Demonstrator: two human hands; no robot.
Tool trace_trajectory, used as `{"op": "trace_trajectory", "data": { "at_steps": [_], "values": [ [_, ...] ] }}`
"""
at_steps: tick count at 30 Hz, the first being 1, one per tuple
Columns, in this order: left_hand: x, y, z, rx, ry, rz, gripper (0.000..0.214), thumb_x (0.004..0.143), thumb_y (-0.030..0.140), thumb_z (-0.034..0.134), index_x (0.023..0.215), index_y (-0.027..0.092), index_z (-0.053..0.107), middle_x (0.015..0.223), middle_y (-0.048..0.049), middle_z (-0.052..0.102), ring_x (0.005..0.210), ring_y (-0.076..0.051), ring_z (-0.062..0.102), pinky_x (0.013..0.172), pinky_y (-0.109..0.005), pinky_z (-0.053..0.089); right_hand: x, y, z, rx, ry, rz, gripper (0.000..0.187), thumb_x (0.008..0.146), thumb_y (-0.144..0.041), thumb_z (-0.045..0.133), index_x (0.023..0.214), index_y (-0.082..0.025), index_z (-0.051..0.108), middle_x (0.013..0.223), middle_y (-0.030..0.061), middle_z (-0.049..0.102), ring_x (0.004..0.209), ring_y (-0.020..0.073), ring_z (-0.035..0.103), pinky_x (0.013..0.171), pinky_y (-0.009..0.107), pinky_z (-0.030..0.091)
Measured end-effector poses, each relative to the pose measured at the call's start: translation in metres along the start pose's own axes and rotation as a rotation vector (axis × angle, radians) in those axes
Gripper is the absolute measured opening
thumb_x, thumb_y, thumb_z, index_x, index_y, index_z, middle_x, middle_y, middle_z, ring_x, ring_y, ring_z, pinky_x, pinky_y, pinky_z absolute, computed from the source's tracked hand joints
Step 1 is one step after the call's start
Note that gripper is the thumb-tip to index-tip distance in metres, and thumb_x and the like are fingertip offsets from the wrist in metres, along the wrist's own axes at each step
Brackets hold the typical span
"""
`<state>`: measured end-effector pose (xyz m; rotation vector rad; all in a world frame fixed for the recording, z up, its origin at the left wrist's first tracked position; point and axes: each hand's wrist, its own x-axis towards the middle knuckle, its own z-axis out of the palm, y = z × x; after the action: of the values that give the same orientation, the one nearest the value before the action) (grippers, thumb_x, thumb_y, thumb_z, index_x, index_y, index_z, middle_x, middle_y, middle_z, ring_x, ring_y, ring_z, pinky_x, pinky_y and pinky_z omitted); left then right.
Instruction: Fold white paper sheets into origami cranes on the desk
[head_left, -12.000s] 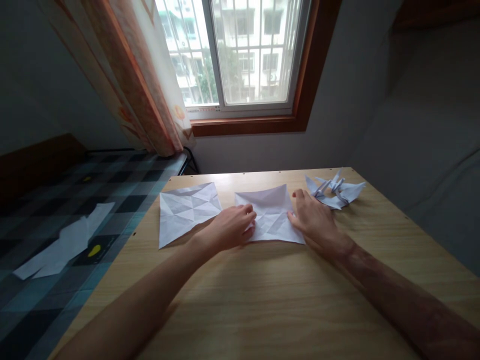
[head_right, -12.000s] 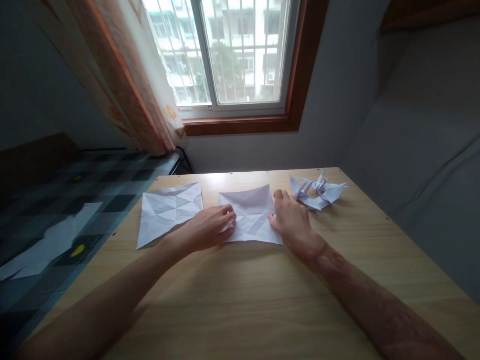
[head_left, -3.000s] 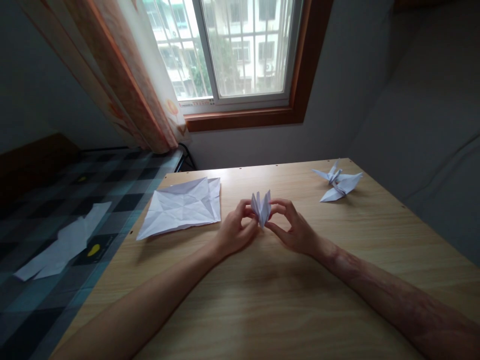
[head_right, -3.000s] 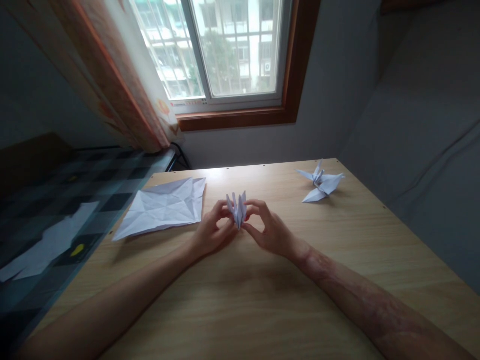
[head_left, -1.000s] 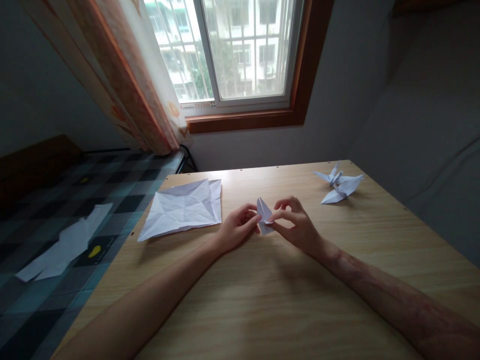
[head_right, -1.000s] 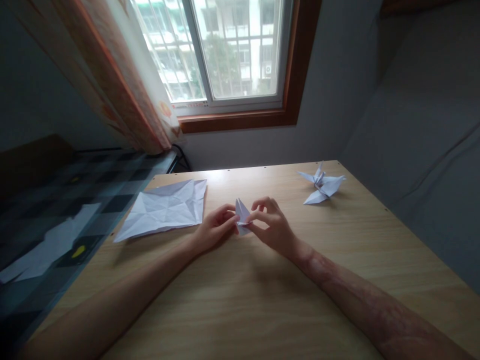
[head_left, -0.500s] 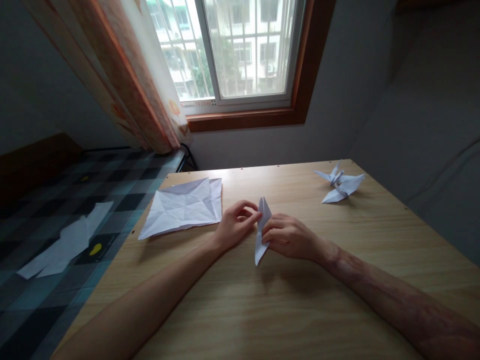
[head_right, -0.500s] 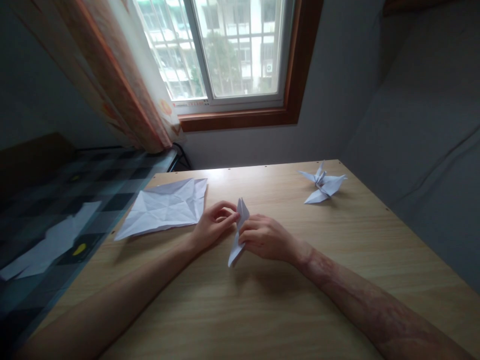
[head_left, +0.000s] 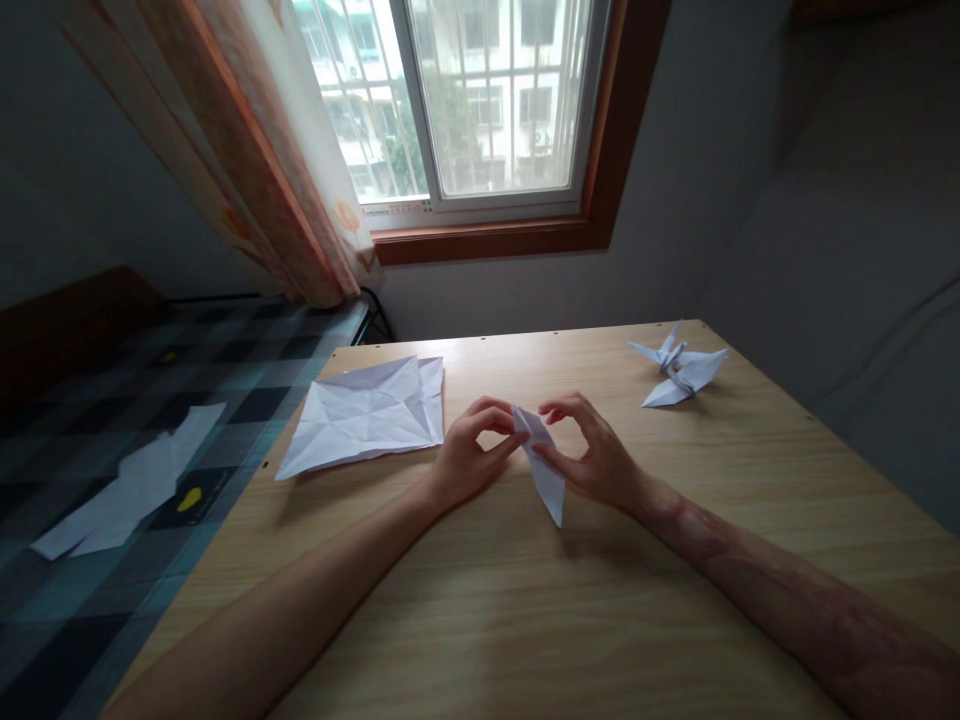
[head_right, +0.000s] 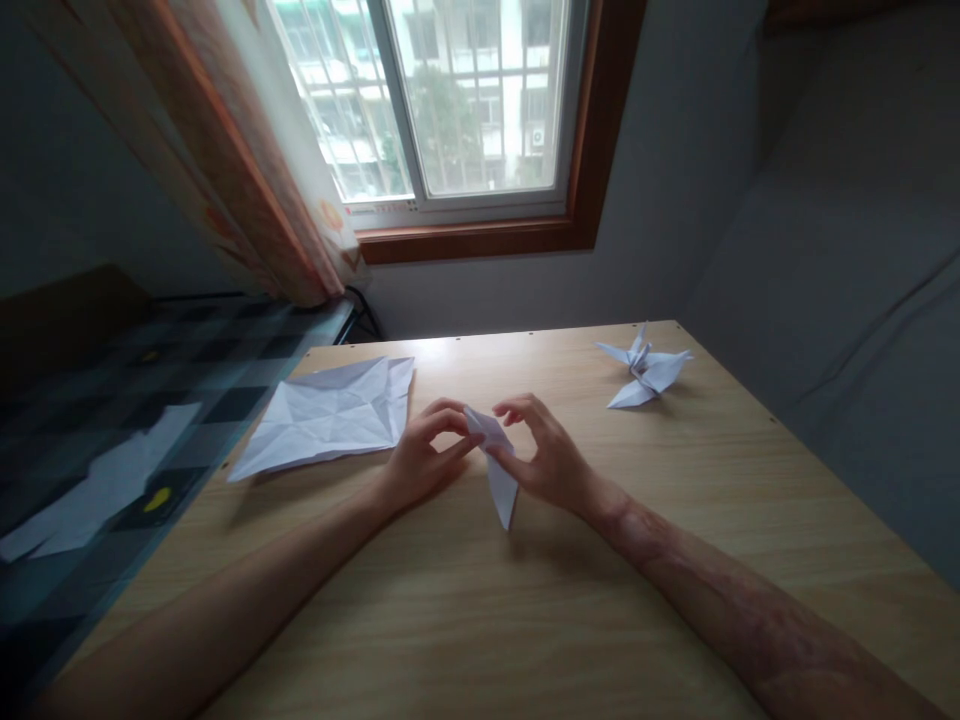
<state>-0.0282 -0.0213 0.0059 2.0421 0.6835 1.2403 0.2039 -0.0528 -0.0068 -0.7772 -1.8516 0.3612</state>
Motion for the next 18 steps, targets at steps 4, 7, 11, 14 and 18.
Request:
{"op": "trace_trajectory", "data": {
  "at_steps": [4,7,11,14,18],
  "values": [
    [-0.0013,0.0017,0.0012,0.001,-0.011,0.031,0.008,0.099,0.025,0.081,0.095,0.018,0.076,0.111,-0.0083,0.070,0.102,-0.017,0.071,0.085,-0.028,0.065,0.0012,0.0005,0.0009,-0.016,-0.044,-0.025,0.025,0.100,-0.017,0.075,0.120,-0.028,0.067,0.113,0.0075,0.070,0.103,0.0271,0.067,0.091,0.045,0.059],
    [-0.0017,0.0038,0.0016,0.000,-0.005,0.017,0.011,0.098,0.028,0.082,0.094,0.018,0.076,0.108,-0.0078,0.069,0.099,-0.017,0.072,0.083,-0.029,0.066,0.0006,0.0001,0.0008,0.005,0.015,0.005,0.035,0.098,-0.018,0.077,0.129,-0.028,0.063,0.110,0.0056,0.071,0.094,0.0245,0.067,0.086,0.043,0.059],
    [-0.0016,0.0057,0.0016,-0.015,-0.017,-0.031,0.015,0.098,0.031,0.081,0.092,0.018,0.077,0.103,-0.0073,0.070,0.094,-0.017,0.072,0.082,-0.029,0.067,-0.0005,-0.0008,0.0003,0.017,0.014,0.013,0.025,0.099,-0.019,0.077,0.120,-0.027,0.067,0.099,0.0033,0.069,0.085,0.0220,0.064,0.079,0.038,0.056],
    [-0.0018,0.0051,0.0010,-0.042,-0.036,-0.046,0.016,0.098,0.033,0.081,0.092,0.018,0.077,0.103,-0.0070,0.070,0.093,-0.016,0.072,0.082,-0.029,0.068,-0.0010,-0.0012,-0.0002,0.031,-0.047,-0.011,0.012,0.101,-0.018,0.075,0.106,-0.026,0.069,0.091,0.0018,0.067,0.080,0.0203,0.062,0.074,0.036,0.053],
    [-0.0022,0.0032,0.0005,-0.039,-0.050,-0.043,0.015,0.098,0.032,0.081,0.093,0.019,0.078,0.104,-0.0067,0.070,0.093,-0.015,0.072,0.081,-0.028,0.068,-0.0001,-0.0012,-0.0004,0.023,-0.077,-0.034,0.011,0.101,-0.018,0.075,0.106,-0.025,0.070,0.093,0.0034,0.068,0.083,0.0210,0.064,0.076,0.037,0.054]
  ]
}}
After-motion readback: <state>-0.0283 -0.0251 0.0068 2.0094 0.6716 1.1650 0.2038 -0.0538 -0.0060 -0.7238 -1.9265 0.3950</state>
